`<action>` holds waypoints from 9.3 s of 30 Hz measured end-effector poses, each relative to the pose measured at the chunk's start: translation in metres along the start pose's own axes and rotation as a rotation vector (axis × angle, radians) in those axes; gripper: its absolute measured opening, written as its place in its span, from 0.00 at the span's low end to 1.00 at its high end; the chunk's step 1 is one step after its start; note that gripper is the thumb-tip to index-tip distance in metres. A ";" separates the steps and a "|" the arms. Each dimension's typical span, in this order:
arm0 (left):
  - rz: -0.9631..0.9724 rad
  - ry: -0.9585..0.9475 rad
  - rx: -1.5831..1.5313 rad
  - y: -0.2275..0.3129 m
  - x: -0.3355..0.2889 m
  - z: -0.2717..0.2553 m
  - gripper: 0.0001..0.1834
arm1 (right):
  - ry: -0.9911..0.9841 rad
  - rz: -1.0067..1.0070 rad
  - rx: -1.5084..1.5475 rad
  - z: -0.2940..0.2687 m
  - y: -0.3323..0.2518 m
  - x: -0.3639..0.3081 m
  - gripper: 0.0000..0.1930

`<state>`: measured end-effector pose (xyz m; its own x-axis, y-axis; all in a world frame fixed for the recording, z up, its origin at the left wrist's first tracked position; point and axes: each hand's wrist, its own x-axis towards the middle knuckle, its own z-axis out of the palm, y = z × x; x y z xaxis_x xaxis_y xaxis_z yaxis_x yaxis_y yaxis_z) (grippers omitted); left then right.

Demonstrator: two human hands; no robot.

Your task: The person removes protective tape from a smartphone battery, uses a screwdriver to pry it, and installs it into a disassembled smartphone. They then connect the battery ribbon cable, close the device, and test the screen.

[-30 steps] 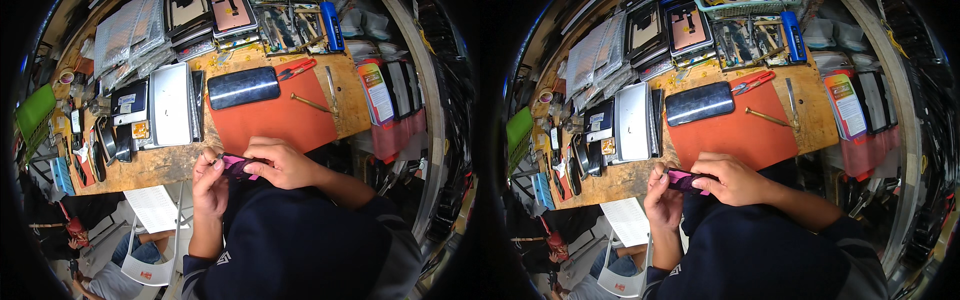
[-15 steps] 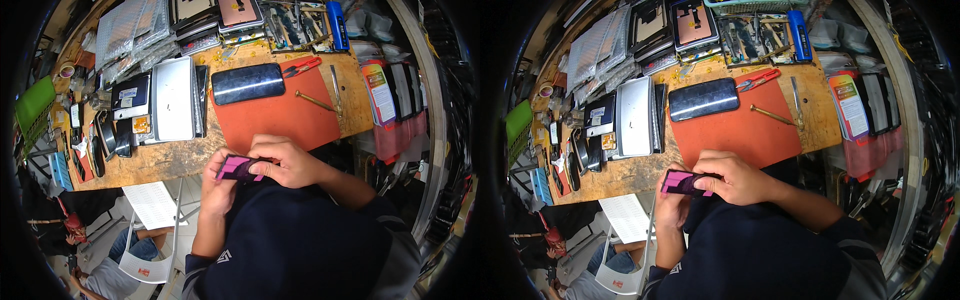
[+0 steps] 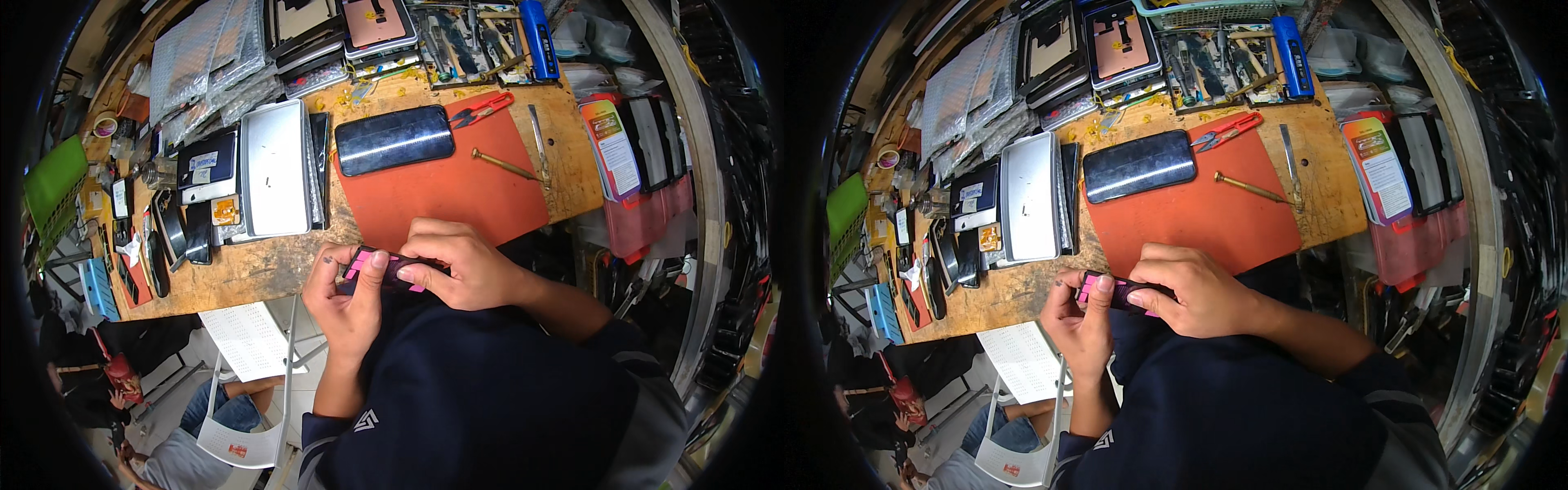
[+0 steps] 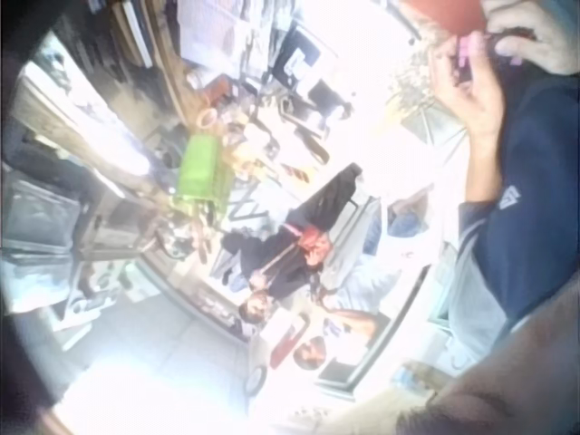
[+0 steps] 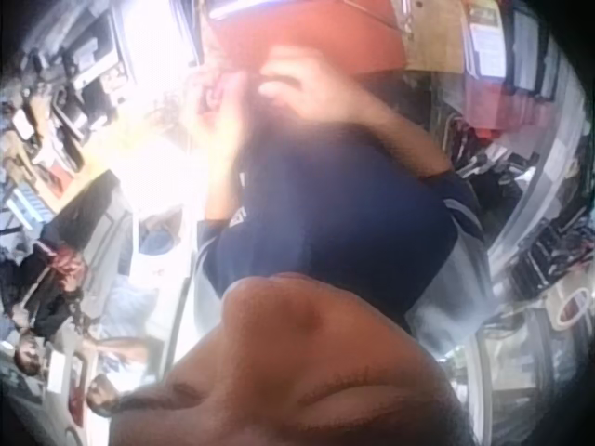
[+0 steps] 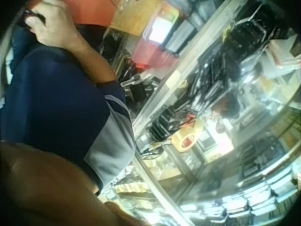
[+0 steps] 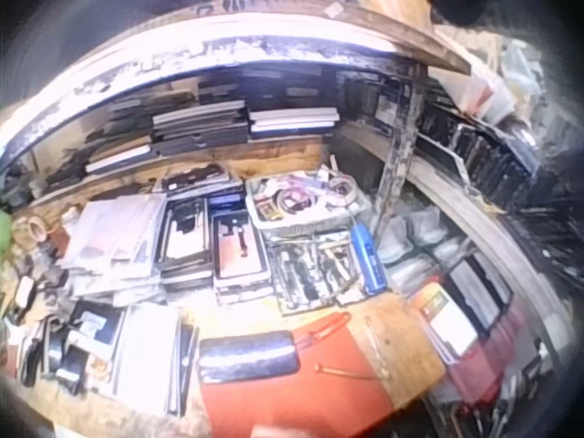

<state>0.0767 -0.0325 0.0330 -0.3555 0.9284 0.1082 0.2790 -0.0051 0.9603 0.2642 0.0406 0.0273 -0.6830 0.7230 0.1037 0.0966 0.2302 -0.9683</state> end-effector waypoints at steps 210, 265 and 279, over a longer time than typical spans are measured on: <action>0.249 -0.400 -0.068 -0.024 -0.022 0.014 0.05 | 0.456 0.180 0.755 -0.009 0.028 -0.002 0.11; -0.259 -0.147 -0.383 -0.008 0.012 0.043 0.04 | 0.610 -0.016 -0.193 -0.068 0.017 -0.002 0.12; -0.384 -0.061 -0.704 0.003 0.016 0.021 0.11 | 1.016 0.101 -0.884 -0.225 0.081 0.081 0.28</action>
<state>0.0900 -0.0096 0.0323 -0.2574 0.9315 -0.2568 -0.4879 0.1041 0.8667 0.3795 0.2649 0.0080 0.1512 0.8312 0.5351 0.8074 0.2085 -0.5520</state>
